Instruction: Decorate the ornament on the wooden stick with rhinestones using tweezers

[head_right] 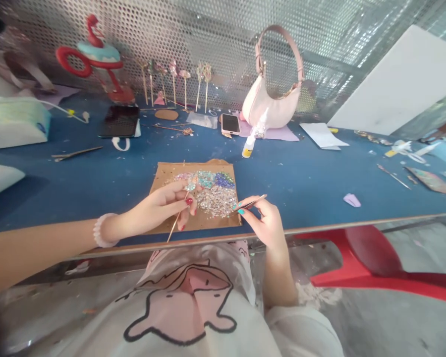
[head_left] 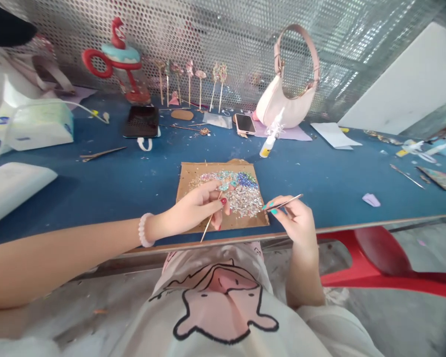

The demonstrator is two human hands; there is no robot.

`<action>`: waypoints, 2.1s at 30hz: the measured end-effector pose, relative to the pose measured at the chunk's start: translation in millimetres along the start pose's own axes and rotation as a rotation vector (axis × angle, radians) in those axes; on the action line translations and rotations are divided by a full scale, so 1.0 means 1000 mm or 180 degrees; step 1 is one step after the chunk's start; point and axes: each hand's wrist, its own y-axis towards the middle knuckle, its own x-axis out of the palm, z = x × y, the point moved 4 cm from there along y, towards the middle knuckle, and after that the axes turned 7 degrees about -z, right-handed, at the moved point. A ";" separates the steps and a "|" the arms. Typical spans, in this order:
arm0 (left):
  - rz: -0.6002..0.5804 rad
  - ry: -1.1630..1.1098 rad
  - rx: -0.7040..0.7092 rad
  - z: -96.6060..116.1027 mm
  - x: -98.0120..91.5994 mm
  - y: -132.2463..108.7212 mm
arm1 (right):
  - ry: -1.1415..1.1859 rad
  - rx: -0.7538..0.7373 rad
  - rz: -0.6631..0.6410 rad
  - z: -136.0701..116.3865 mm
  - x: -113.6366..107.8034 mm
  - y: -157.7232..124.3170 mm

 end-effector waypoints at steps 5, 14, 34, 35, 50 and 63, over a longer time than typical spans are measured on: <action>-0.0016 0.0086 0.0011 -0.001 0.000 -0.001 | 0.0045 0.0009 0.0108 0.001 0.001 -0.003; -0.0116 0.0281 0.0016 -0.002 0.000 -0.001 | 0.0091 -0.0129 0.0014 0.000 0.001 -0.005; -0.0367 0.0366 0.0268 0.002 0.006 -0.003 | 0.0226 -0.0107 0.0626 -0.038 0.070 0.006; -0.0371 0.0419 0.0291 0.003 0.006 -0.003 | 0.0250 -0.0132 0.0696 -0.039 0.070 0.006; -0.0034 0.0488 0.0107 -0.001 0.003 -0.001 | 0.0706 -0.1185 0.2002 -0.042 0.047 0.010; -0.0074 0.0484 0.0193 -0.001 0.005 0.001 | 0.0835 -0.0627 0.1368 -0.022 0.048 0.013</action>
